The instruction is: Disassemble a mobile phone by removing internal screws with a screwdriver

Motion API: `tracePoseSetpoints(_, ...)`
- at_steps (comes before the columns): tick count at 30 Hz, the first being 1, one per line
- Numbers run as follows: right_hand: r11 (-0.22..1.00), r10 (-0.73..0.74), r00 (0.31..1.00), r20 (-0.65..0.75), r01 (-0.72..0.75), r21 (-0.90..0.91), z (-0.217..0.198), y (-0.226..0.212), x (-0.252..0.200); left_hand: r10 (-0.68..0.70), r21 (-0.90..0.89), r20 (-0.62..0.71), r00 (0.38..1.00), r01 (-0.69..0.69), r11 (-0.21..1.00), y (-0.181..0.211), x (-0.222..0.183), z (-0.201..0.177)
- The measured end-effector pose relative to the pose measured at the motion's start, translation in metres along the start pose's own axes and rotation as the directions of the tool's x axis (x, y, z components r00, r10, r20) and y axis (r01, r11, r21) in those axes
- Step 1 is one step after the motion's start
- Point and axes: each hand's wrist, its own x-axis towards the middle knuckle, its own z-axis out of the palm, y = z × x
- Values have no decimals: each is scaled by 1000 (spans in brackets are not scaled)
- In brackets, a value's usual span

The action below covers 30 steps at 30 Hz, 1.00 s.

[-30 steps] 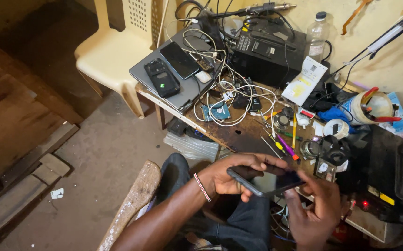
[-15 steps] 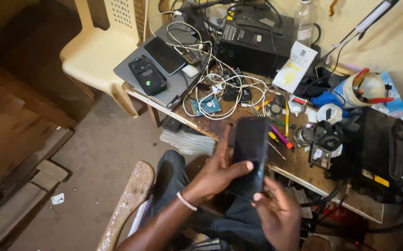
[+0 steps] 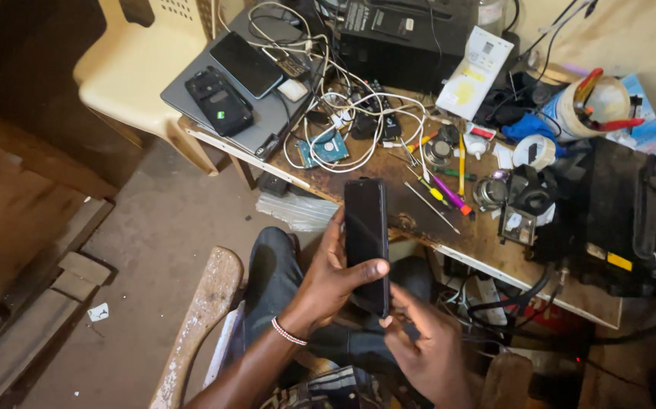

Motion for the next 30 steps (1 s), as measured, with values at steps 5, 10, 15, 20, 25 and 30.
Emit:
tracePoseSetpoints(5, 995, -70, 997, -12, 69, -66, 0, 3, -1, 111, 153, 57, 992, -118, 981, 12, -3, 5)
tracePoseSetpoints(10, 1000, -28, 999, 36, 28, -9, 7, 5, -1, 117, 338, 58, 991, -130, 932, 22, -6, 5)
tracePoseSetpoints(15, 989, 146, 980, 134, -150, 19, 16, 13, -6, 113, 442, -32, 993, -87, 893, 5, -14, -2)
tracePoseSetpoints(20, 967, 238, 946, 219, -209, -149, 30, 25, -6, 221, 625, -198, 955, -51, 779, -22, -18, -16)
tracePoseSetpoints(25, 979, 173, 969, 174, -149, -141, 31, 19, 8, 197, 627, -241, 950, -3, 779, -18, -21, -10)
tracePoseSetpoints(30, 990, 46, 998, 52, -39, -133, 37, 22, 7, 194, 639, -257, 947, 16, 769, -12, -25, -8)
